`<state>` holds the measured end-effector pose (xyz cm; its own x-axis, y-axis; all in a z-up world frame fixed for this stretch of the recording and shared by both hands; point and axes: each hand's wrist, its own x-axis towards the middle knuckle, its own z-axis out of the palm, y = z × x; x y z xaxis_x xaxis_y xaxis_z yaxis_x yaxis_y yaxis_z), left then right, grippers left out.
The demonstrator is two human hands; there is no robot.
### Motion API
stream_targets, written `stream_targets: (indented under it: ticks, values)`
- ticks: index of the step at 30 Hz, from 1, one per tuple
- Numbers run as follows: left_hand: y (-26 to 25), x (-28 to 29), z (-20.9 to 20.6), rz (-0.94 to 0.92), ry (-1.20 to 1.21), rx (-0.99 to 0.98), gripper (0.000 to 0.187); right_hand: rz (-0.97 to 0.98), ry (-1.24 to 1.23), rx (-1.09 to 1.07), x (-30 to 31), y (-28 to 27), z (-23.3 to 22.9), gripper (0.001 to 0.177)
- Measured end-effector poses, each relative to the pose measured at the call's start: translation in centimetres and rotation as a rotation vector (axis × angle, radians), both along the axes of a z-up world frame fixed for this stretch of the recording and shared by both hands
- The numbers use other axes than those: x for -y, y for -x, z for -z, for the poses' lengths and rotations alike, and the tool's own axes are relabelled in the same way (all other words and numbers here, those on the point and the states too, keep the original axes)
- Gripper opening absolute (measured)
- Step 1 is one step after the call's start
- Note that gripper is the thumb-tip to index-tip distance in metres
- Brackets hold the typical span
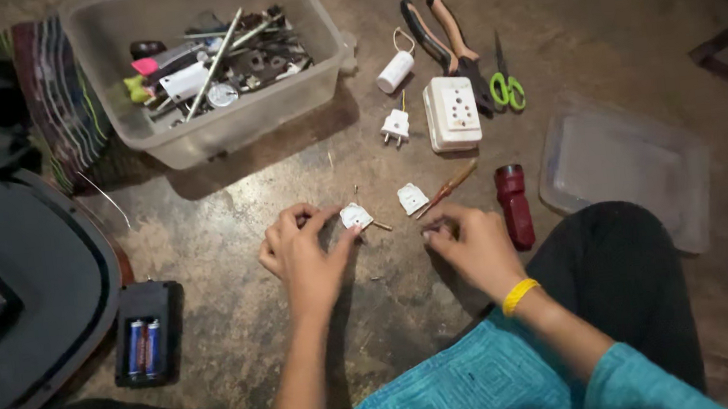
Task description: The person sits on the floor and assembles small white electrical components using a screwdriver. They insert screws into the components and tighten them, handling multiple parts one at a time.
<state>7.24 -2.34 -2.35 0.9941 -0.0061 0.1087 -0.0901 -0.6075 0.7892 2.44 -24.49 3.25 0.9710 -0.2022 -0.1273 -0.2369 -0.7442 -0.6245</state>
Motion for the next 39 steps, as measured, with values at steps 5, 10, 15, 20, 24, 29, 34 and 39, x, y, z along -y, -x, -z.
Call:
stream_targets:
  ticks: [5,10,15,20,24,29,34,39]
  values:
    - [0.0,-0.9,0.1,0.007,0.046,0.092,0.035,-0.169,-0.032,0.001,0.7,0.0,-0.2,0.023]
    - [2.2,-2.0,-1.9,-0.077,0.125,0.033,0.024,-0.379,0.022,0.108,-1.8,0.6,0.4,0.018]
    - [4.0,-2.1,-3.9,-0.025,0.066,0.105,0.017,-0.232,0.019,0.219,-4.3,0.6,1.9,0.019]
    - [5.6,-1.3,-4.9,0.017,0.024,0.087,0.015,-0.156,0.109,0.204,-4.1,-1.1,3.1,0.022]
    - [6.8,-0.6,-4.4,0.003,0.051,0.052,0.014,-0.143,0.077,0.100,-3.4,-0.9,2.9,0.017]
    - [6.9,-0.6,-2.1,0.050,0.366,-0.142,0.021,-0.309,-0.143,0.177,-3.5,1.2,1.1,0.017]
    - [6.7,-1.0,0.5,0.066,1.014,-0.396,0.022,-0.352,-0.253,0.187,-5.4,1.7,0.2,0.017]
    - [6.4,-2.2,1.0,-0.051,1.138,-0.369,0.024,-0.353,-0.116,0.114,-5.4,1.4,0.2,0.024]
